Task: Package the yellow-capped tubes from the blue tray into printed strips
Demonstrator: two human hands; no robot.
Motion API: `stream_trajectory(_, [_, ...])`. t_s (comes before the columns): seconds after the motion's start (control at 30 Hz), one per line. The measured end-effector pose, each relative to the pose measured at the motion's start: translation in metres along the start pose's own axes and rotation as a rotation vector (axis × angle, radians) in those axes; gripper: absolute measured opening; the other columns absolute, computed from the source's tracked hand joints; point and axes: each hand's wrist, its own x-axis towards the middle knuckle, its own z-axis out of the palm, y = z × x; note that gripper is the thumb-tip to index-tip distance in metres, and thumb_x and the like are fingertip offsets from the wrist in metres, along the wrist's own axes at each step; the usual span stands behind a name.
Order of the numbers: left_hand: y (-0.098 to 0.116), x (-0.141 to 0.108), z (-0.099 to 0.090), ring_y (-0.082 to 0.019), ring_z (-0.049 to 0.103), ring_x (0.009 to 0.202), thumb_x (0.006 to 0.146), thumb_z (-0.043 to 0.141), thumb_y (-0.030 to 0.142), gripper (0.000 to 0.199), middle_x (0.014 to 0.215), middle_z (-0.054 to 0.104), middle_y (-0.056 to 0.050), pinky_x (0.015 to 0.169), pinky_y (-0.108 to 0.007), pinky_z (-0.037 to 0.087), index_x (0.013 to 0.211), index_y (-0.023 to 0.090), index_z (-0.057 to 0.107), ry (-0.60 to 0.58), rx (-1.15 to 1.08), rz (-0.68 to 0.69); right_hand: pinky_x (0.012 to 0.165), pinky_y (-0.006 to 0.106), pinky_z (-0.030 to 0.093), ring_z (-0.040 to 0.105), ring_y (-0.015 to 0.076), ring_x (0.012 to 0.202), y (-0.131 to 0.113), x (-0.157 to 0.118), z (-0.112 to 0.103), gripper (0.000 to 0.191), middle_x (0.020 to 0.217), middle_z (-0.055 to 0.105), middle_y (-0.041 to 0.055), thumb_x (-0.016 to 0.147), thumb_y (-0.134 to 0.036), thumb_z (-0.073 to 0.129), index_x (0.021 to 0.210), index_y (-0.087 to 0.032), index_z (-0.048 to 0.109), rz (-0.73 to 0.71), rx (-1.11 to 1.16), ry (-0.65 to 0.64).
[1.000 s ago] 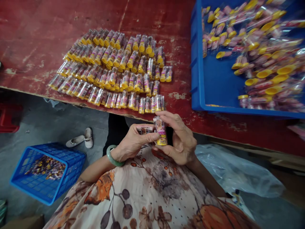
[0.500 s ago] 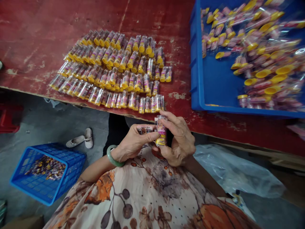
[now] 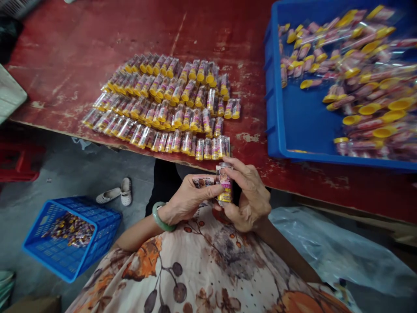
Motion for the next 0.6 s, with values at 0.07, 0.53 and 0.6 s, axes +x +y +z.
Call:
stream_trajectory(0.07, [0.000, -0.001, 0.001, -0.011, 0.060, 0.057, 0.062, 0.086, 0.041, 0.039, 0.073, 0.069, -0.003, 0.052, -0.024, 0.051, 0.089, 0.014, 0.076, 0.001, 0.011, 0.003, 0.090, 0.053, 0.050, 0.059, 0.0350, 0.118, 0.000, 0.001, 0.000, 0.063, 0.140, 0.054, 0.0143, 0.076, -0.020, 0.058, 0.139, -0.019, 0.050, -0.010, 0.003, -0.019])
stream_trajectory(0.53, [0.149, -0.031, -0.094, -0.016, 0.055, 0.074, 0.080, 0.066, 0.042, 0.026, 0.068, 0.064, 0.003, 0.062, -0.022, 0.033, 0.085, 0.018, 0.071, 0.851, 1.539, 0.279, 0.089, 0.051, 0.048, 0.061, 0.0299, 0.109, 0.012, 0.009, -0.046, 0.042, 0.127, 0.061, 0.0157, 0.082, -0.021, 0.061, 0.124, -0.018, 0.058, 0.035, -0.062, -0.076])
stream_trajectory(0.6, [0.167, -0.022, -0.106, -0.018, 0.050, 0.070, 0.080, 0.064, 0.044, 0.023, 0.057, 0.054, 0.003, 0.059, -0.023, 0.025, 0.077, 0.021, 0.068, 0.957, 1.848, 0.156, 0.085, 0.048, 0.050, 0.062, 0.0276, 0.104, 0.022, 0.017, -0.061, 0.038, 0.123, 0.062, 0.0150, 0.082, -0.021, 0.061, 0.120, -0.018, 0.059, -0.022, -0.141, -0.073])
